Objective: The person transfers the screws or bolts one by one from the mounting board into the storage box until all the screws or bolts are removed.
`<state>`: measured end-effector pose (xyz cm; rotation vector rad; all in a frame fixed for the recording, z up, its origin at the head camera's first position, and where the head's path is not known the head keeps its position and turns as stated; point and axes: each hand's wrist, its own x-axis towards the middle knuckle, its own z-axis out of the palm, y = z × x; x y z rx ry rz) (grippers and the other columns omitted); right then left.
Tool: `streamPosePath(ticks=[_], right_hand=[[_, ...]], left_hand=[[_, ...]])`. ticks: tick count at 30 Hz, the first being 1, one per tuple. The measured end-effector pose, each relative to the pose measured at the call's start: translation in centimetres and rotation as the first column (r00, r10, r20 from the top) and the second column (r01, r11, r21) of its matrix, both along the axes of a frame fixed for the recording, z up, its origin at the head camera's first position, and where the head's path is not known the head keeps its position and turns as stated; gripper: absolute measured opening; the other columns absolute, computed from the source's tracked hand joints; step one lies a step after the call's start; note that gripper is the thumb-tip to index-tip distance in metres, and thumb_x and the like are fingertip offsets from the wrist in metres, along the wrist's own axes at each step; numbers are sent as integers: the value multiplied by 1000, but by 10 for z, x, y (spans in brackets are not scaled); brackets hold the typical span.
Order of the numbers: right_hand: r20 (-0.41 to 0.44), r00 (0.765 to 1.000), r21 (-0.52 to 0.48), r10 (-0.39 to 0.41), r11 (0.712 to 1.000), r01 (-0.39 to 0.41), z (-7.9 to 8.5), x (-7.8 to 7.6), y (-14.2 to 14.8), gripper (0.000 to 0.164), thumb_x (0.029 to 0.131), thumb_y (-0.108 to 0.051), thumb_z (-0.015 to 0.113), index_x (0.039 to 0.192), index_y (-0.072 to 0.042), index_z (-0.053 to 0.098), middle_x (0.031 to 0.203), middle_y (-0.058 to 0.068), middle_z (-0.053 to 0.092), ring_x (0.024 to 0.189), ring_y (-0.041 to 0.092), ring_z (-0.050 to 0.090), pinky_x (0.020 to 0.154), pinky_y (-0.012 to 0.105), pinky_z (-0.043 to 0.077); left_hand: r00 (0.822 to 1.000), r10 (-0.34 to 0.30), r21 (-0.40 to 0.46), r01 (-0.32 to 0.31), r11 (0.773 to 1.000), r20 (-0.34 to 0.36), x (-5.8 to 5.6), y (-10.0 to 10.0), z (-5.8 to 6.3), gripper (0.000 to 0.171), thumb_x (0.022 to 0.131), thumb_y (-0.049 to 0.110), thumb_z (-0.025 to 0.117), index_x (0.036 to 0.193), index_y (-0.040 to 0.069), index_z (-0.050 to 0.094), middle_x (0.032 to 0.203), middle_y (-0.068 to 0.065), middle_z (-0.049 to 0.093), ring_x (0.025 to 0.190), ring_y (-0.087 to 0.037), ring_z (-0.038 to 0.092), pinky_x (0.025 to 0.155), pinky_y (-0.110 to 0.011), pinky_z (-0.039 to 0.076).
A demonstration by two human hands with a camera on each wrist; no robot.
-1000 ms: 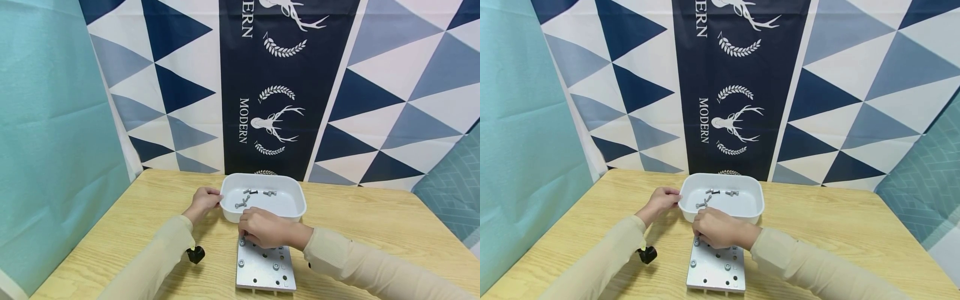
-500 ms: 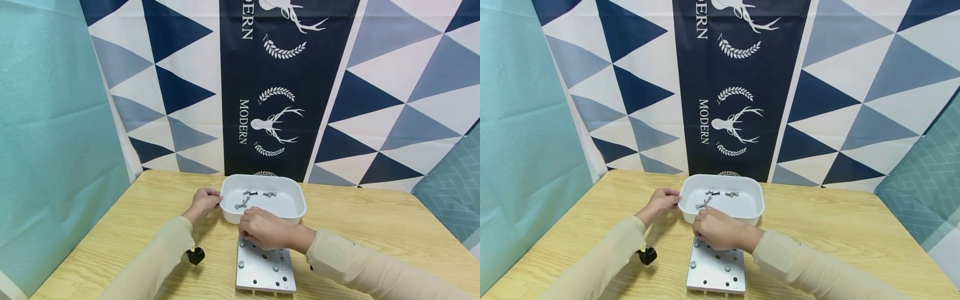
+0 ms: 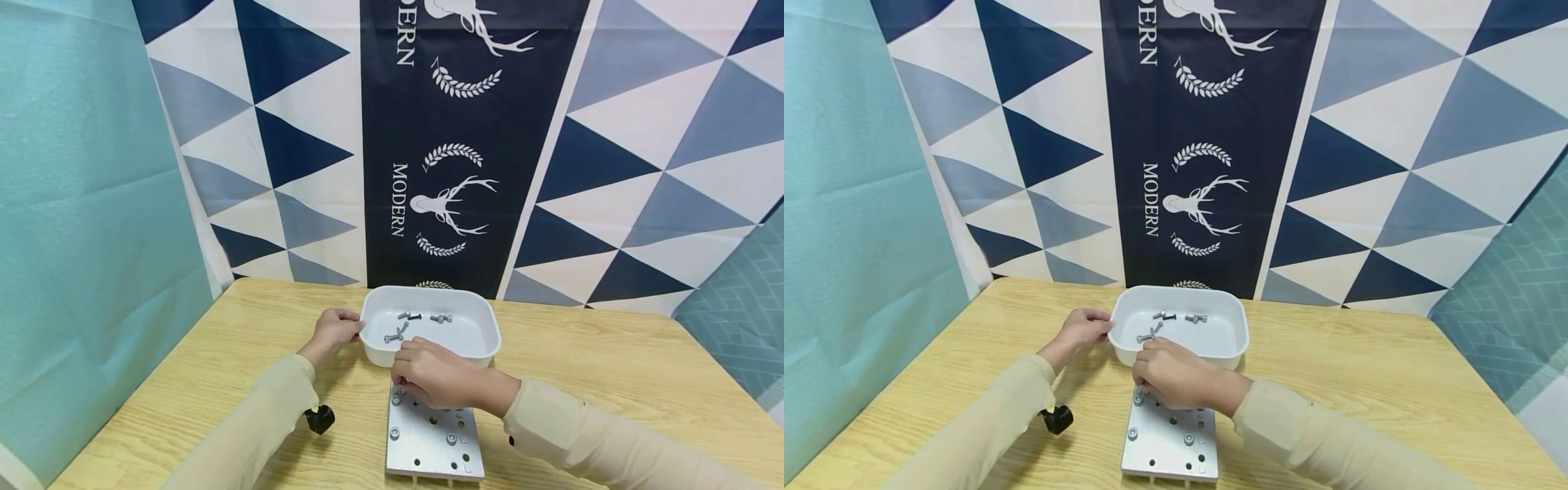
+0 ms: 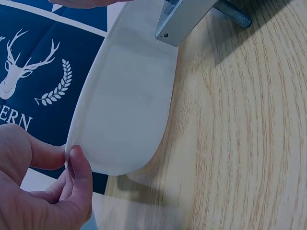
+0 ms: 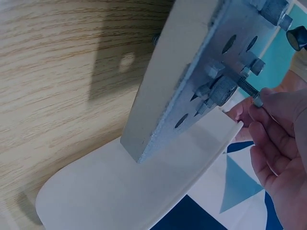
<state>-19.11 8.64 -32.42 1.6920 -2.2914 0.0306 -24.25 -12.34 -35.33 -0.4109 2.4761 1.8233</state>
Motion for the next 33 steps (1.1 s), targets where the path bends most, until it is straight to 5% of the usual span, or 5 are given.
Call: streamPosePath(ticks=[33], right_hand=[[29, 999, -35, -31, 999, 32, 8, 3, 9, 9, 86, -15, 71, 93, -17, 67, 88, -9, 66, 88, 6, 57, 84, 23, 51]], left_hand=[[1000, -18, -15, 18, 1000, -7, 4, 0, 1, 24, 90, 6, 62, 111, -6, 63, 108, -21, 63, 78, -20, 64, 79, -35, 60]])
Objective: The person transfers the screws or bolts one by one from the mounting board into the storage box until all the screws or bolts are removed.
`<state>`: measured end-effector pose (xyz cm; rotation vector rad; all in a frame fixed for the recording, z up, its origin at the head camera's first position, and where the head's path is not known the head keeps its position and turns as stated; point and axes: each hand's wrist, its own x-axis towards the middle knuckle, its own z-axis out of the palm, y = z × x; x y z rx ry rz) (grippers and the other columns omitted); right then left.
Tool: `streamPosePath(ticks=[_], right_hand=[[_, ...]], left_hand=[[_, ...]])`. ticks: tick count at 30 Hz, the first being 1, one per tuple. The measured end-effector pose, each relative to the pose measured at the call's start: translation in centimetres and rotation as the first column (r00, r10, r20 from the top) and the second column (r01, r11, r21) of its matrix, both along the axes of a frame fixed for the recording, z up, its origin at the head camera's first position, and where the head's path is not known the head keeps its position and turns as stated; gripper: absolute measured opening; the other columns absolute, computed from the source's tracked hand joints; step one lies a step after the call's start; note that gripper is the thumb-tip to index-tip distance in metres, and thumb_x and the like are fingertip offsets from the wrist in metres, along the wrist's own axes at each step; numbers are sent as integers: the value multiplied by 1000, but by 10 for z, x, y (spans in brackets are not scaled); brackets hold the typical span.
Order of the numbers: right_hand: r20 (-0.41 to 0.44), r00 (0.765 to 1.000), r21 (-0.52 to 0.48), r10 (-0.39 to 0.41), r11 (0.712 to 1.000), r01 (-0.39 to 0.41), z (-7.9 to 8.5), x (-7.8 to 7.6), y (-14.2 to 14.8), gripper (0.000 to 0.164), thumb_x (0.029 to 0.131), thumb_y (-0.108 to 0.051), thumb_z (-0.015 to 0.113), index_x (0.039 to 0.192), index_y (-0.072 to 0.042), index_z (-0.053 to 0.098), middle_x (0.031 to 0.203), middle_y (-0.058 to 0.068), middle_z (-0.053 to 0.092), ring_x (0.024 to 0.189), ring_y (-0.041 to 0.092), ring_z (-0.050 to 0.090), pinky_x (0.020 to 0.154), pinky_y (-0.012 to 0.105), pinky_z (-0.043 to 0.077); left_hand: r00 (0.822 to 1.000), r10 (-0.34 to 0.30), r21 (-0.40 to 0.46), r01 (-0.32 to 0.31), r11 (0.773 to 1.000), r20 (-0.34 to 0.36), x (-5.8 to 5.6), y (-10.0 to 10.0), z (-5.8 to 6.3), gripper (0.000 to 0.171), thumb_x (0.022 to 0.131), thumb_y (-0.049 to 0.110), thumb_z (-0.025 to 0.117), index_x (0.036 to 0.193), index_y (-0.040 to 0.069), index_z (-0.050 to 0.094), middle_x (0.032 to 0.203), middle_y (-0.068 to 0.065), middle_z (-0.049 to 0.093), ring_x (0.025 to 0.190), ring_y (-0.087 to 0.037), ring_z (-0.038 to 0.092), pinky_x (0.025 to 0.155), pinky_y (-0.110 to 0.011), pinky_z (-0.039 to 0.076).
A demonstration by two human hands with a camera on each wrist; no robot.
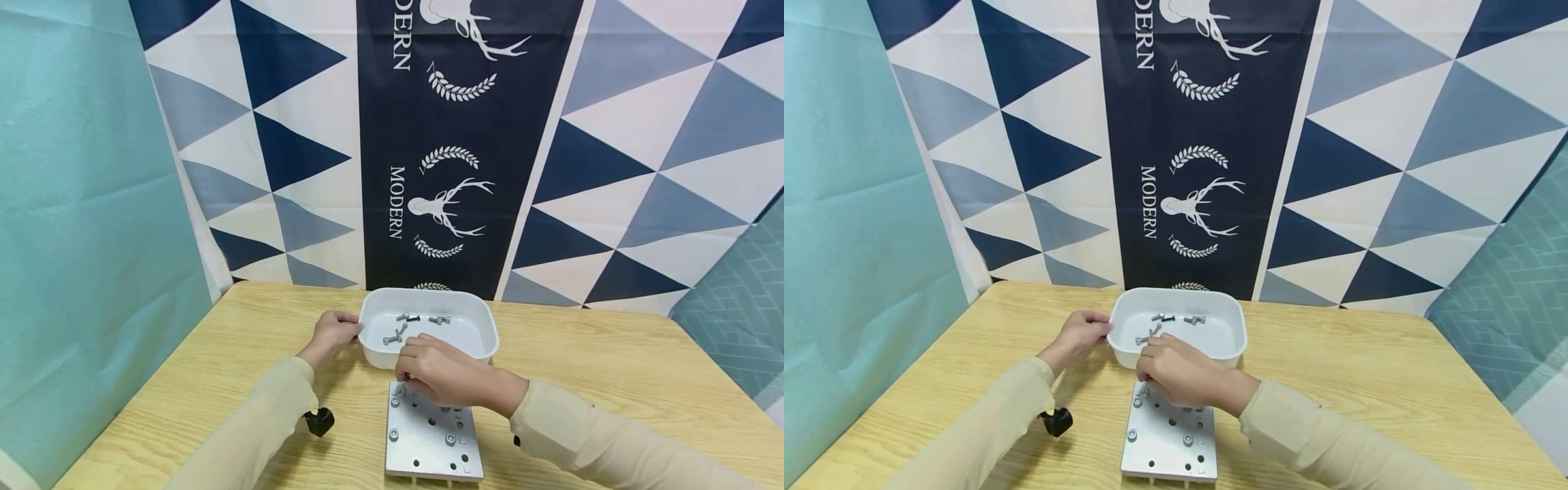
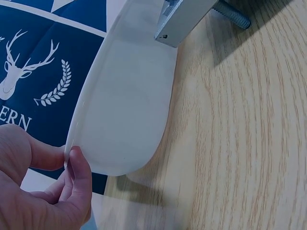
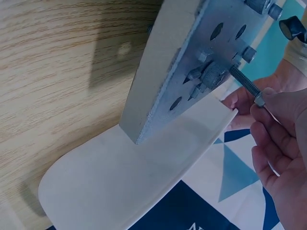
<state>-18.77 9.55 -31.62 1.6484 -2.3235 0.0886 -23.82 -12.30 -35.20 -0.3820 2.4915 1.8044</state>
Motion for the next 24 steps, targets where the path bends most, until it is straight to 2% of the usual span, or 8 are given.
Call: streamPosePath(ticks=[16, 24], right_hand=[[-9, 1000, -15, -8, 1000, 8, 5, 0, 8, 10, 85, -14, 71, 94, -16, 67, 88, -9, 66, 87, 6, 56, 84, 23, 51], [2, 999, -3, -42, 999, 42, 8, 4, 15, 11, 84, -13, 72, 93, -16, 69, 88, -8, 68, 86, 7, 57, 84, 24, 52]], left_hand=[[1000, 6, 23, -7, 1000, 22, 1, 2, 3, 25, 90, 5, 62, 112, -6, 62, 110, -22, 62, 84, -24, 65, 81, -37, 59], [1000, 2, 17, -3, 1000, 9, 0, 0, -1, 23, 90, 5, 62, 111, -6, 63, 109, -22, 62, 75, -16, 61, 81, -36, 60]])
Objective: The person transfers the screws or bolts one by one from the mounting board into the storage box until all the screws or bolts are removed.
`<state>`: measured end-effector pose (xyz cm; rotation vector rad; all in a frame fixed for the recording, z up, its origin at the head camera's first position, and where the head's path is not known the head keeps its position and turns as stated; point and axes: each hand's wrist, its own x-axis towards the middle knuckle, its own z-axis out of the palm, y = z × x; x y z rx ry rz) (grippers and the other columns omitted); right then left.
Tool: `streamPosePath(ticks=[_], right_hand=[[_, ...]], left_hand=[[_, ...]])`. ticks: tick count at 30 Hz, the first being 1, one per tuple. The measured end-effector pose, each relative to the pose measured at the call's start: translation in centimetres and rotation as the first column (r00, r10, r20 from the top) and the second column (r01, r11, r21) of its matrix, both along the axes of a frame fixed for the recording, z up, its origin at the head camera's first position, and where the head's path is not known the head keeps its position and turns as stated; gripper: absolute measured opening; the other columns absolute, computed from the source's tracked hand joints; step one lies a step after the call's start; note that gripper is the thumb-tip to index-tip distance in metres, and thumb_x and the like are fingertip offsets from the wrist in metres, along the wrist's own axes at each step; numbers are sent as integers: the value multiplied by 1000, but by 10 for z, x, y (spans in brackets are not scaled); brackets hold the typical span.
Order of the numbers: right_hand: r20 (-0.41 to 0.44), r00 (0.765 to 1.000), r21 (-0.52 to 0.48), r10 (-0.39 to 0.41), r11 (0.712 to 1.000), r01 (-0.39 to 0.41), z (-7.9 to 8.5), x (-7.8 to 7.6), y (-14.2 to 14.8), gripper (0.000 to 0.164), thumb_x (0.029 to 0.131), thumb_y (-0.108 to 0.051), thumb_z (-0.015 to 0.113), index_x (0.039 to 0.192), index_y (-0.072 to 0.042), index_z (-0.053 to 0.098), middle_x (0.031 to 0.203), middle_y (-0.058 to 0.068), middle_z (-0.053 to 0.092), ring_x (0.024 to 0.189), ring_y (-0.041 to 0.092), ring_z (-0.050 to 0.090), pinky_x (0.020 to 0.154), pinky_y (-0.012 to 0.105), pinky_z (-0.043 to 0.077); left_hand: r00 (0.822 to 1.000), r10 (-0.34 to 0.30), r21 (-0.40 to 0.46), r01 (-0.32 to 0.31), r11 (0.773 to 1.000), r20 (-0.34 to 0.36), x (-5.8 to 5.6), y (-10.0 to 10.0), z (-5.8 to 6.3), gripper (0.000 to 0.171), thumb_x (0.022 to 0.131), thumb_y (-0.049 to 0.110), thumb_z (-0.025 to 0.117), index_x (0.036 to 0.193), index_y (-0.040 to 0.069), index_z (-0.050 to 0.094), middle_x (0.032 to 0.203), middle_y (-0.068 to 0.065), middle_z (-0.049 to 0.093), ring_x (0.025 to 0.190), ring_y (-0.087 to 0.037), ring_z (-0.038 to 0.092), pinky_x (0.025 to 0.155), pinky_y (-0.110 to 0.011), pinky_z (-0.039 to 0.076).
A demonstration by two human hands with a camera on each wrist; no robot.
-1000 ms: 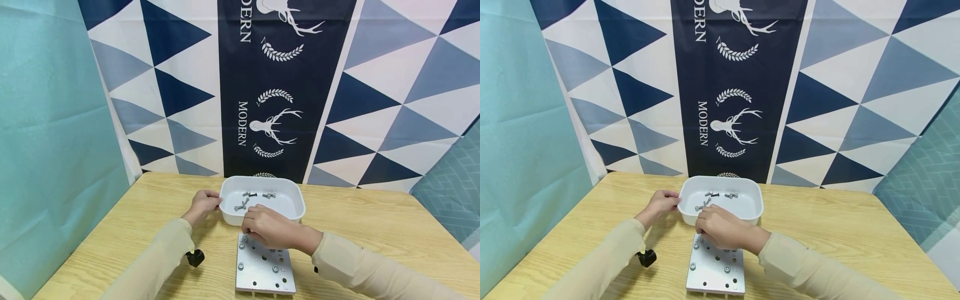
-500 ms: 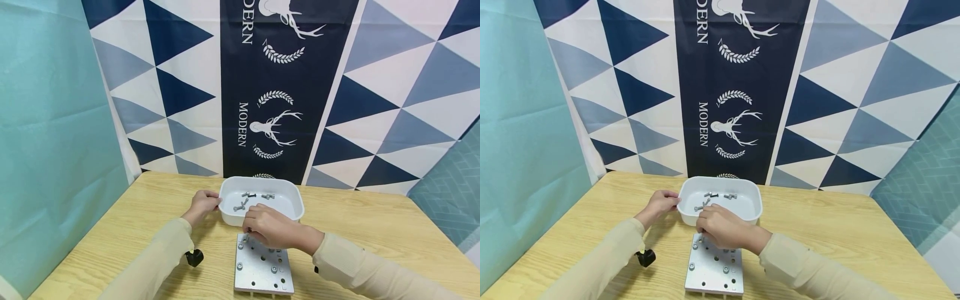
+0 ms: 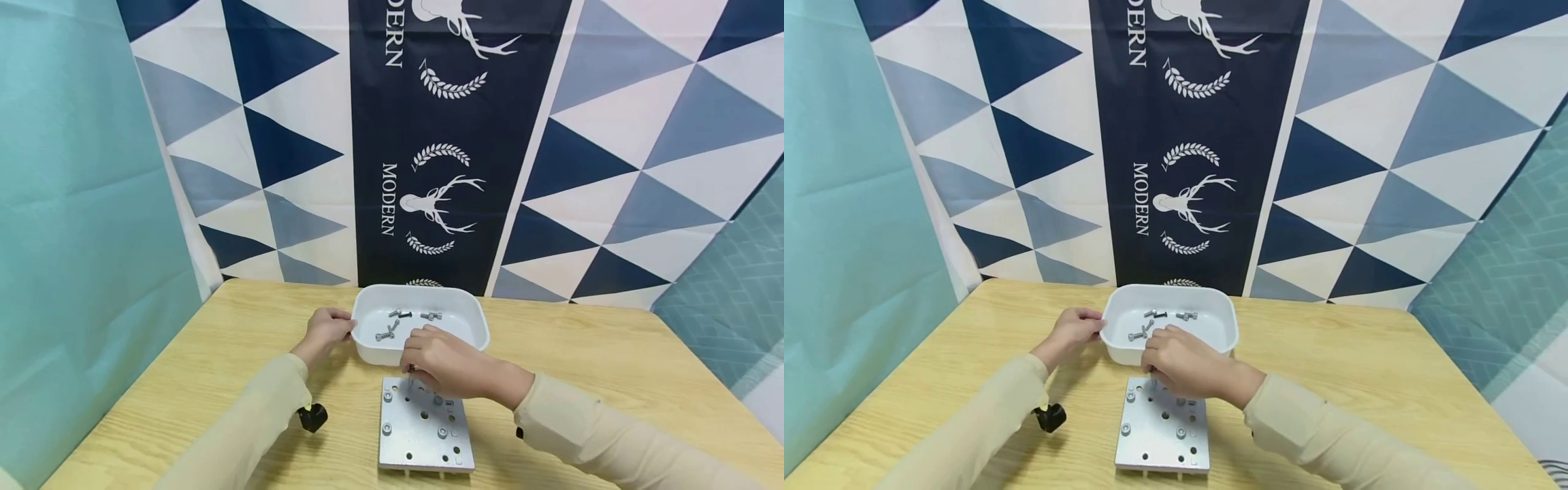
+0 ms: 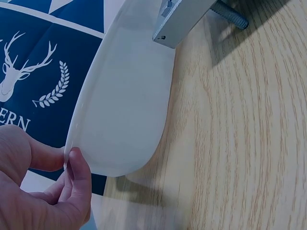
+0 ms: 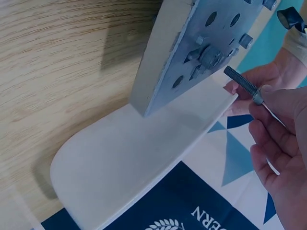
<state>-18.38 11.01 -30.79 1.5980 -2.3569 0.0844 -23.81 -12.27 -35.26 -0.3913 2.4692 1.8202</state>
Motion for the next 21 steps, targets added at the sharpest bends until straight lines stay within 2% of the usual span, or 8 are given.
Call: streamPosePath(ticks=[8, 15, 21], right_hand=[[-42, 999, -17, -6, 1000, 5, 4, -1, 12, 13, 81, -9, 73, 90, -16, 68, 83, -9, 65, 83, 8, 54, 85, 27, 51], [-65, 997, -4, -29, 1000, 29, 9, -3, 20, 17, 77, -4, 74, 89, -15, 69, 83, -8, 66, 84, 9, 55, 90, 32, 53], [-89, 995, 18, -32, 999, 34, 10, -5, 25, 16, 77, -5, 74, 88, -15, 68, 83, -7, 66, 84, 9, 56, 85, 30, 53]], left_hand=[[1000, -5, 5, 6, 1000, -9, 2, -1, -1, 24, 90, 5, 62, 111, -7, 62, 109, -22, 62, 76, -17, 61, 82, -36, 60], [1000, 0, -6, 0, 1000, -10, 2, 0, -4, 26, 90, 7, 63, 113, -5, 63, 111, -22, 62, 76, -17, 62, 80, -35, 59], [1000, 4, -4, -4, 1000, -19, 2, 0, -4, 26, 90, 6, 63, 114, -5, 62, 111, -22, 62, 76, -17, 62, 79, -34, 60]])
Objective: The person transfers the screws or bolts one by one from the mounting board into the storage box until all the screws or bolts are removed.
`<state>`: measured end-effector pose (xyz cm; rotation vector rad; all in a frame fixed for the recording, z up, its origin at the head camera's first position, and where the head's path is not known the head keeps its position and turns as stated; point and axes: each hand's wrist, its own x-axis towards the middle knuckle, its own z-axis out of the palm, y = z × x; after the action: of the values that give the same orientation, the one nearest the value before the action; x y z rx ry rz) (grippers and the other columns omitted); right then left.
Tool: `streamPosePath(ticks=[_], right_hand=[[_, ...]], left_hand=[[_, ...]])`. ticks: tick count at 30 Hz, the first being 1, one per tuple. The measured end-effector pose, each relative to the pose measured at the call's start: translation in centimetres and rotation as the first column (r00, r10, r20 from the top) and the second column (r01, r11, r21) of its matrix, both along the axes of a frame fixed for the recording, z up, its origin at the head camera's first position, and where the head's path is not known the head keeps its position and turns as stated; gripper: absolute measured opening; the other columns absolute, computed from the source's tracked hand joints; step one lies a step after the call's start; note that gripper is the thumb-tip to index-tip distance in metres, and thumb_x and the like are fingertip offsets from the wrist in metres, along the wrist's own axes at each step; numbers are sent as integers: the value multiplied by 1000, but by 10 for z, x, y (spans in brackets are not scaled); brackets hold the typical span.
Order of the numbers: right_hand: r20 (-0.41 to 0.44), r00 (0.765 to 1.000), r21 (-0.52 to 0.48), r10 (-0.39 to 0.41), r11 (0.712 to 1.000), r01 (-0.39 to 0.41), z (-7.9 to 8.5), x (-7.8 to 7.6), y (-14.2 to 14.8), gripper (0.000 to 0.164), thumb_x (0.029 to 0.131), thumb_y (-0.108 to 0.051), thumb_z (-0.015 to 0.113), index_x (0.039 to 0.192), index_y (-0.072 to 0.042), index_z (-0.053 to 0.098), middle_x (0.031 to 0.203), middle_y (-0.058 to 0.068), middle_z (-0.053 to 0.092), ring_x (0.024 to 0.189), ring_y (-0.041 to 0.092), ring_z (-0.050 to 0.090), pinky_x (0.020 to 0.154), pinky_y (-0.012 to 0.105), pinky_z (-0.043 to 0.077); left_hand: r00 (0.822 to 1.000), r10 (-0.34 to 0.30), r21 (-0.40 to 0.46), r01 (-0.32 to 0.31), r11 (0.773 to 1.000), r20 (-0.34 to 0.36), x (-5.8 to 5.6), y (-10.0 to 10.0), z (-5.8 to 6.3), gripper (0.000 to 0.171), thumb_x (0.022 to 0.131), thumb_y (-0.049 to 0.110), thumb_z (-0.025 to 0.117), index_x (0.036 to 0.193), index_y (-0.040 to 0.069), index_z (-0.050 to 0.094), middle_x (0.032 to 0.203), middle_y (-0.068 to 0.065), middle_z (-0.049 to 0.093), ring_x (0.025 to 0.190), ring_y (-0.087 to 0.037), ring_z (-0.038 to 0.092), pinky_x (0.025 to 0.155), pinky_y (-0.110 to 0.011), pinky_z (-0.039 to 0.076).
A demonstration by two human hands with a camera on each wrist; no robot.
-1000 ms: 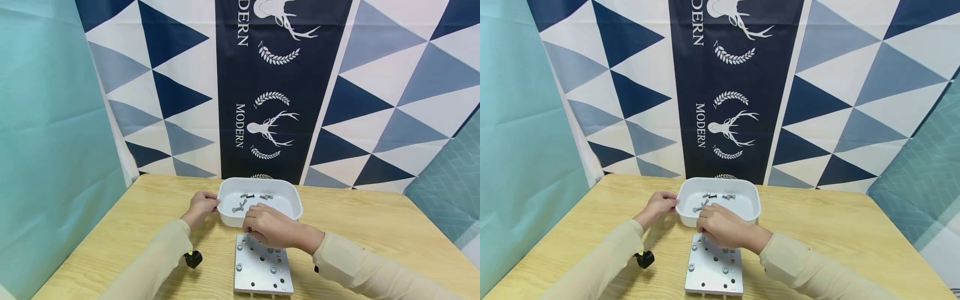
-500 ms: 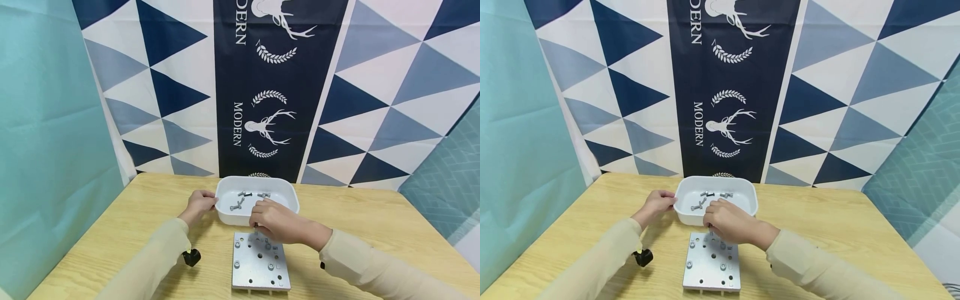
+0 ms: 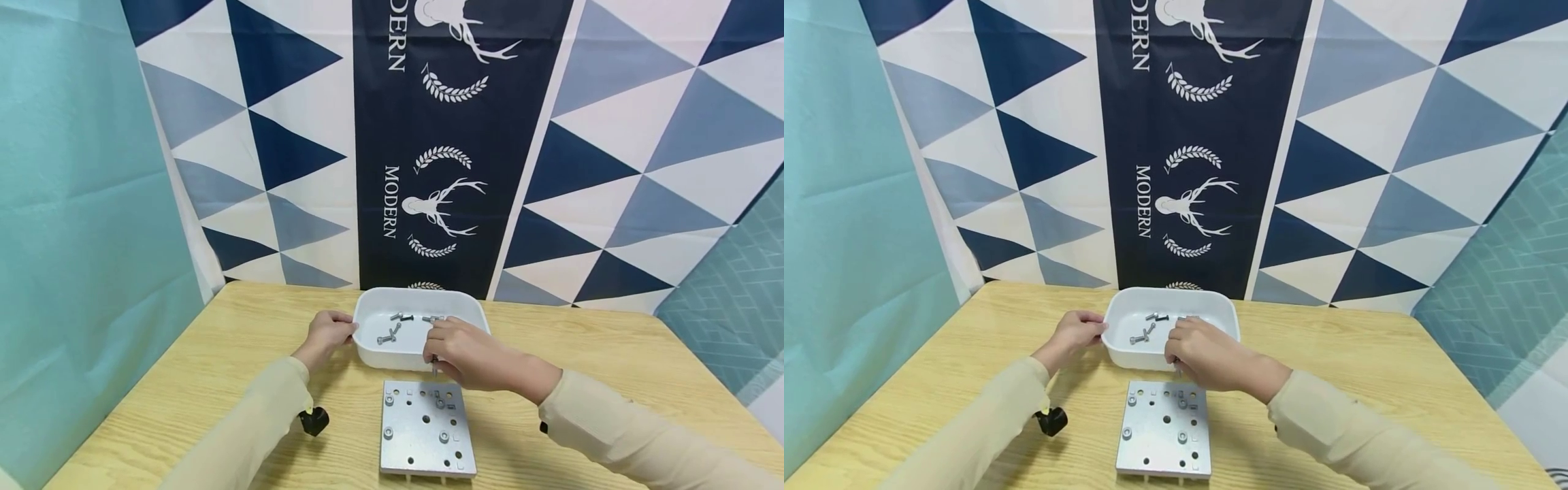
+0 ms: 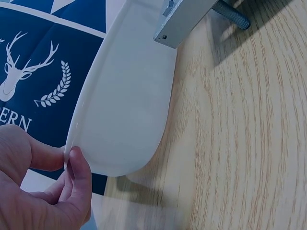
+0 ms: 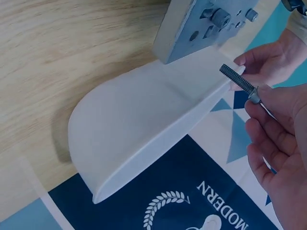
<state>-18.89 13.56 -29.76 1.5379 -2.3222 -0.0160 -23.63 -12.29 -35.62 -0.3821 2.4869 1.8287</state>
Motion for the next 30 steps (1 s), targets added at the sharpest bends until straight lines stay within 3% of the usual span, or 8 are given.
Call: streamPosePath(ticks=[5, 9, 30], right_hand=[[-33, 999, 4, -2, 1000, 3, 1, -2, 5, 17, 75, -5, 76, 87, -15, 68, 83, -7, 65, 82, 9, 56, 77, 27, 50], [-51, 999, 7, -12, 1000, 12, 2, -4, 8, 18, 74, -5, 77, 86, -15, 67, 82, -7, 65, 81, 10, 56, 78, 28, 50], [-16, 999, -4, -38, 999, 38, 15, -20, 19, 19, 73, -1, 78, 82, -13, 67, 79, -5, 66, 79, 11, 56, 72, 28, 49]], left_hand=[[1000, 2, 6, -2, 1000, -2, 0, 0, 1, 26, 90, 6, 63, 113, -5, 62, 110, -21, 62, 75, -16, 61, 80, -35, 60], [1000, 1, 2, -1, 1000, -3, 0, 1, 1, 25, 90, 7, 62, 113, -5, 62, 109, -21, 62, 78, -19, 63, 79, -34, 60], [1000, 1, -1, -1, 1000, -12, 2, 0, -2, 24, 90, 7, 62, 111, -5, 63, 106, -20, 63, 72, -14, 60, 77, -33, 59]])
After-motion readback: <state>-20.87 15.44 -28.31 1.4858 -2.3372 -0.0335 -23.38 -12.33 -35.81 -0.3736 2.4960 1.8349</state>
